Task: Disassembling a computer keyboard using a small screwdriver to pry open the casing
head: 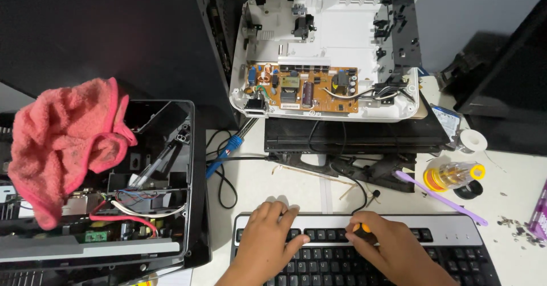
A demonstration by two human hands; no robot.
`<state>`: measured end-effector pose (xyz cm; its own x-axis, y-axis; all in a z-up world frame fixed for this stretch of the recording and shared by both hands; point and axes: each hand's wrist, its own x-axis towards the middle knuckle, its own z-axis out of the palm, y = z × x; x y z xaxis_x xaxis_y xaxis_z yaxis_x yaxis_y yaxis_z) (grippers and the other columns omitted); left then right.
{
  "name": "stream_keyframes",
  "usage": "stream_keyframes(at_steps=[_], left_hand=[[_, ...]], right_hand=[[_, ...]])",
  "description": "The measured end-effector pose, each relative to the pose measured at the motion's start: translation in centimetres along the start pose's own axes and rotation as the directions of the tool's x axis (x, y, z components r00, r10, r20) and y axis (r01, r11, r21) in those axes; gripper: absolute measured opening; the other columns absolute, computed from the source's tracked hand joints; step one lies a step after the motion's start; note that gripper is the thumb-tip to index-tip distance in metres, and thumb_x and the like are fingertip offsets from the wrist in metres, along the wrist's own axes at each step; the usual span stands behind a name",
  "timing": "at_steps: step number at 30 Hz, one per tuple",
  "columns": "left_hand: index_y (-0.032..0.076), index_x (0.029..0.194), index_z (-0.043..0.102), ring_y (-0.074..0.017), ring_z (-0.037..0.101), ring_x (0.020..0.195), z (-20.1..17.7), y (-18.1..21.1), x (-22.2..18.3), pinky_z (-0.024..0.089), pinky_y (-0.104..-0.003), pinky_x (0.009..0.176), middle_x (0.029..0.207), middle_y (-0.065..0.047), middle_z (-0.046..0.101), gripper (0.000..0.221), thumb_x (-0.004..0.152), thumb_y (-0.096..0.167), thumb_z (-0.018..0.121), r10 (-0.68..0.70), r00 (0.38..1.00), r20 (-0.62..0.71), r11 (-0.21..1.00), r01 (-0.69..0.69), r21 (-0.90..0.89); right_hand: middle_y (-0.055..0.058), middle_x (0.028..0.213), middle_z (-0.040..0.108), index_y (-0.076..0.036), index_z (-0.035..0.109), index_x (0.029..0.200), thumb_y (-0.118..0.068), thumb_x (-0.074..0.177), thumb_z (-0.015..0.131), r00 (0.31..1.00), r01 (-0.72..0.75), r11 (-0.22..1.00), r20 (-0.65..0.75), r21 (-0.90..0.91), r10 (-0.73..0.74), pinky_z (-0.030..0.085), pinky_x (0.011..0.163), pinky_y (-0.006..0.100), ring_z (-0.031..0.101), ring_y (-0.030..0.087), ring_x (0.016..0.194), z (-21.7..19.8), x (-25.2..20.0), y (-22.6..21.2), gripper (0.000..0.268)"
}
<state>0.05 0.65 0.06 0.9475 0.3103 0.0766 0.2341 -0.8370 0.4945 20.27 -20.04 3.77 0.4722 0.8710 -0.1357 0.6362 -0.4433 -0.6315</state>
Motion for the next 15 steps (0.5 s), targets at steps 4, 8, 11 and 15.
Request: stream_keyframes(at_steps=[4, 8, 11, 15], left_hand=[[0.010, 0.145, 0.053, -0.0351, 0.048, 0.119, 0.1, 0.0, 0.1, 0.041, -0.052, 0.099, 0.127, -0.012, 0.055, 0.062, 0.100, 0.052, 0.062, -0.016, 1.000, 0.019, 1.000, 0.016, 0.001], [0.009, 0.144, 0.055, -0.0346, 0.048, 0.119, 0.0, 0.1, 0.1, 0.041, -0.052, 0.099, 0.126, -0.012, 0.056, 0.061, 0.100, 0.051, 0.063, -0.003, 1.000, 0.003, 1.000, 0.003, 0.005], [0.008, 0.144, 0.055, -0.0350, 0.048, 0.120, 0.0, -0.1, 0.1, 0.040, -0.053, 0.101, 0.127, -0.012, 0.056, 0.061, 0.100, 0.050, 0.062, 0.020, 1.000, -0.005, 1.000, -0.020, 0.010], [0.008, 0.150, 0.050, -0.0365, 0.050, 0.118, -0.6, 0.6, 0.1, 0.040, -0.053, 0.100, 0.132, -0.016, 0.055, 0.064, 0.101, 0.047, 0.062, 0.131, 0.990, -0.052, 0.991, -0.129, 0.026]], right_hand=[[-0.016, 0.087, 0.086, -0.029, 0.064, 0.108, -0.038, 0.088, 0.072, 0.999, -0.027, 0.999, -0.021, -0.023, 0.027, 0.057, 0.064, 0.023, 0.080, 0.007, 0.059, 0.4, -0.3, 0.3, 0.023], [-0.017, 0.099, 0.090, -0.026, 0.071, 0.107, -0.036, 0.085, 0.073, 0.995, -0.073, 0.995, -0.063, 0.073, 0.077, 0.060, 0.072, 0.023, 0.081, 0.007, 0.067, 1.4, -1.2, 2.3, 0.024], [-0.013, 0.105, 0.091, -0.025, 0.079, 0.106, -0.032, 0.081, 0.077, 0.982, -0.128, 0.979, -0.121, 0.159, 0.148, 0.059, 0.087, 0.024, 0.086, 0.007, 0.095, 2.4, -2.3, 3.1, 0.026], [-0.004, 0.108, 0.091, -0.015, 0.069, 0.111, -0.028, 0.081, 0.078, 0.953, -0.056, 0.961, -0.273, 0.270, 0.132, 0.063, 0.089, 0.028, 0.086, 0.012, 0.101, 3.6, -3.6, 3.7, 0.034]])
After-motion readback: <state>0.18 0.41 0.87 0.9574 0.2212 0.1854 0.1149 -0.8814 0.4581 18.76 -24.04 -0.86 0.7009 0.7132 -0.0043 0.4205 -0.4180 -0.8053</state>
